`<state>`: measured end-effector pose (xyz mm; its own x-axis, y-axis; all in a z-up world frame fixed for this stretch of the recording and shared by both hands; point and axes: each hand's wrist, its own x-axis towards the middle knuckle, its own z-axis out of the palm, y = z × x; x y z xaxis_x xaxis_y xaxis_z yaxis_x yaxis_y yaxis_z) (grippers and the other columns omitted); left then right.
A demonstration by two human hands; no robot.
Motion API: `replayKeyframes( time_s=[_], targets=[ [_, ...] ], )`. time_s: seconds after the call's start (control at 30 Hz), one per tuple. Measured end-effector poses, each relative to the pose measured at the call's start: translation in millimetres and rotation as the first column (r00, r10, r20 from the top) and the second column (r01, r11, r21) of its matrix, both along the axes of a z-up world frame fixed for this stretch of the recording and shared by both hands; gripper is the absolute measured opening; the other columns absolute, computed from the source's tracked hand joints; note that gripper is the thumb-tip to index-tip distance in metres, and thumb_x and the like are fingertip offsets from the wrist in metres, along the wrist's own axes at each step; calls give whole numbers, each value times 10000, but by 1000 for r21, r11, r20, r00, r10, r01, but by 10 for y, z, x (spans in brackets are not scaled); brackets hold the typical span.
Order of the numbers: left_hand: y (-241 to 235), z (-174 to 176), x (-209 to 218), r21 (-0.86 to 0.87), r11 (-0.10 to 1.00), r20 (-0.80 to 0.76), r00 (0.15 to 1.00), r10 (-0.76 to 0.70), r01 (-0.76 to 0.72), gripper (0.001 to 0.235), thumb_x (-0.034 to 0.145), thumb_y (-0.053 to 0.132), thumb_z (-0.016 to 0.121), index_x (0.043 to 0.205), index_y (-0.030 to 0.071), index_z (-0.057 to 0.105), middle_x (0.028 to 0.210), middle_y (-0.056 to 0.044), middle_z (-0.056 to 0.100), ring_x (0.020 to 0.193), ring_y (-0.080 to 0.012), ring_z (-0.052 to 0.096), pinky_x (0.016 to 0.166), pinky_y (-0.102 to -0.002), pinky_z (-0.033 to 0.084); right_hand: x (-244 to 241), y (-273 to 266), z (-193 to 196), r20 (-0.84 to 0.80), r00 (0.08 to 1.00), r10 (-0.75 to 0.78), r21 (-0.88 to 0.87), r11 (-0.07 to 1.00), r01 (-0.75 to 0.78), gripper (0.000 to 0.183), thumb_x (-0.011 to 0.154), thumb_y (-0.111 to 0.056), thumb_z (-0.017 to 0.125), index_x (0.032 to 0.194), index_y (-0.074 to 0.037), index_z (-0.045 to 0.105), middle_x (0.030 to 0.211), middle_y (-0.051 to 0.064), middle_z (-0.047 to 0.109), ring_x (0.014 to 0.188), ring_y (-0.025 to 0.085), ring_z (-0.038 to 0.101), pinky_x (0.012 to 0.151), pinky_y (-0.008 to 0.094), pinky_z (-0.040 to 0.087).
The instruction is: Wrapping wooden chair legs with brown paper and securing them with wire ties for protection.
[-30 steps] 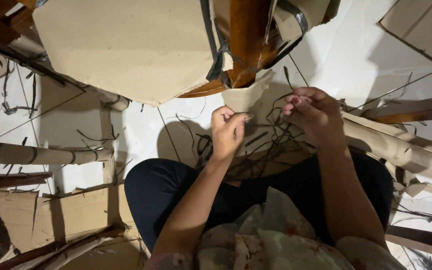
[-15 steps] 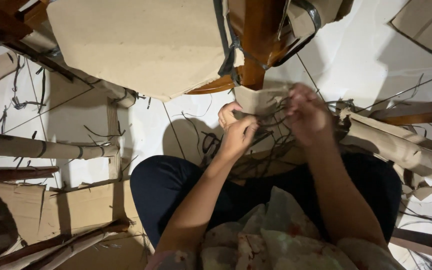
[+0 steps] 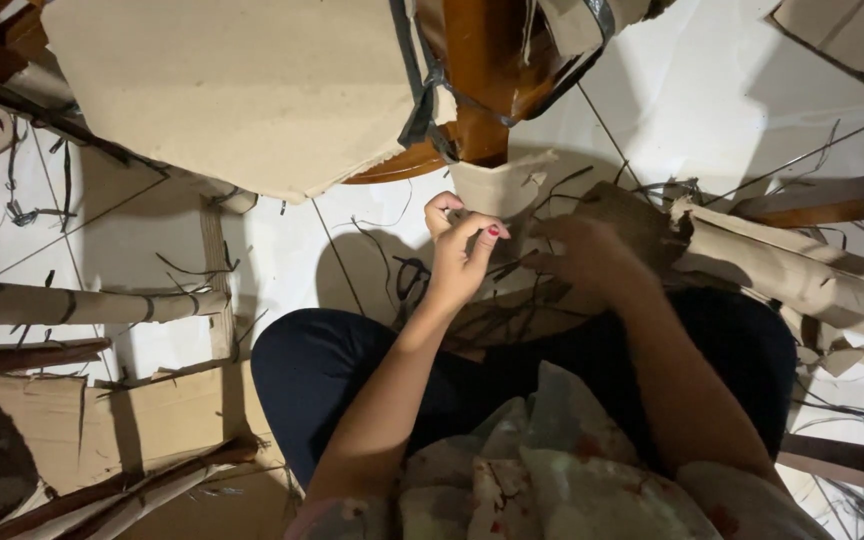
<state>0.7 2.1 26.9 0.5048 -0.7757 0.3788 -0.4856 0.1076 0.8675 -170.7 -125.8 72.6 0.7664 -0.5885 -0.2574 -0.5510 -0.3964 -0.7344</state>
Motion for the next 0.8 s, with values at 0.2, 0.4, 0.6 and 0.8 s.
replayKeyframes(
  time_s=[0.2, 0.4, 0.6, 0.8],
  targets=[
    [31, -22, 70, -14, 1000, -143, 990, -2, 0, 219, 1068, 316, 550, 952, 186, 682, 1128, -36, 314, 1235, -237, 328, 1143, -385, 268, 302, 194, -143, 174, 985, -3, 173, 985, -28, 345, 950, -241, 701, 1151, 38, 733, 1076, 291, 734, 1068, 493, 680, 862, 582, 557],
    [17, -125, 147, -82, 995, -327, 945, 30, -60, 269, 1100, 278, 505, 917, 113, 614, 1203, -128, 453, 1192, -269, 498, 1084, -438, 381, 19, -319, 22, 234, 970, -64, 210, 978, 14, 200, 1022, -245, 665, 1005, -81, 776, 815, 143, 732, 699, 240, 688, 615, 418, 525],
    [48, 126, 41, 12, 994, -532, 841, 102, -112, 265, 1086, 340, 546, 942, 152, 665, 857, -13, 637, 877, -101, 585, 889, -317, 507, -50, -234, 457, 132, 925, -357, 318, 899, 302, 209, 973, -239, 706, 1094, -87, 783, 1003, 161, 733, 869, 245, 662, 731, 404, 548],
    [60, 54, 20, -107, 993, -405, 914, -4, -43, 174, 932, 159, 786, 1012, 102, 643, 1276, -39, 502, 1050, -133, 535, 989, -320, 508, -151, -197, 715, 136, 935, -327, 239, 927, 289, 300, 862, -256, 753, 1071, -43, 789, 940, 195, 749, 879, 280, 689, 750, 419, 524]
  ],
)
